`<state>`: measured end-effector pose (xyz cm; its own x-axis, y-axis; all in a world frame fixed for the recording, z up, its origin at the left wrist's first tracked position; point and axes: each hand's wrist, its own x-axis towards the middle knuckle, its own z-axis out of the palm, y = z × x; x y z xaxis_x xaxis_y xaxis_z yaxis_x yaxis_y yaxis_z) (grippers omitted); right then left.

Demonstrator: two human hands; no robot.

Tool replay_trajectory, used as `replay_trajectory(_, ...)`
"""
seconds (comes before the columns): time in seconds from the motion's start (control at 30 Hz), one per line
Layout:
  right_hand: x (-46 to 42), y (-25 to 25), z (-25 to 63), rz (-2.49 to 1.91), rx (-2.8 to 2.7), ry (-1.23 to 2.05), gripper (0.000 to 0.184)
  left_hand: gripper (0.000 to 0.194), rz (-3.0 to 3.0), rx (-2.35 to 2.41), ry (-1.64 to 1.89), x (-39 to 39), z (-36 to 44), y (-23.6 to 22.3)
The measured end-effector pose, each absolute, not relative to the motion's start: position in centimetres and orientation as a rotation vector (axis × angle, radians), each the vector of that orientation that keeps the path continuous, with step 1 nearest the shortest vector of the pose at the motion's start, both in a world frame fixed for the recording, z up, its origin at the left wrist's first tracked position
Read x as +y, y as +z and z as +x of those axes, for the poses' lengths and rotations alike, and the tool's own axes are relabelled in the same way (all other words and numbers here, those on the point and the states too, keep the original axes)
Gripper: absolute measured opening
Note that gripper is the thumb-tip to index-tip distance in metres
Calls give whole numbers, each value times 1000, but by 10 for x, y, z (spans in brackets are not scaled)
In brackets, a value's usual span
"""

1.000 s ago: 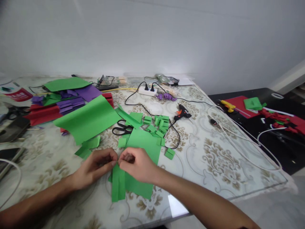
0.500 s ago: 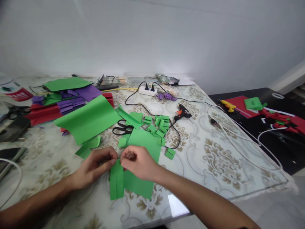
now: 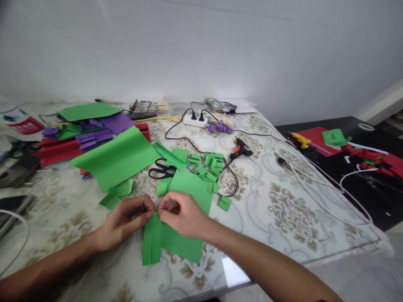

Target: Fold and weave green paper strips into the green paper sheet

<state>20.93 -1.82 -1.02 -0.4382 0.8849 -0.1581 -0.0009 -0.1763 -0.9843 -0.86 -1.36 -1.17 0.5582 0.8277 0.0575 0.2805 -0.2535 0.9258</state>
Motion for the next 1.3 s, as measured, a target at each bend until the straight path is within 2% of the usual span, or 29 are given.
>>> replay_trajectory(0.37, -19, -8, 210, -1043, -1512, 1730, 6, 17, 1923, 835, 694, -18, -8, -14)
replay_trajectory(0.73, -9, -8, 215, -1032, -1338, 1846, 6, 21, 1853, 920, 787, -9, -11, -7)
replay_trajectory(1.0, -13, -6, 211, -1038, -1397, 1794, 31, 24, 1791, 932, 776, -12, -9, -10)
replay_trajectory(1.3, -13, -1, 214, -1079, -1396, 1705, 32, 24, 1722, 927, 788, -8, -11, -11)
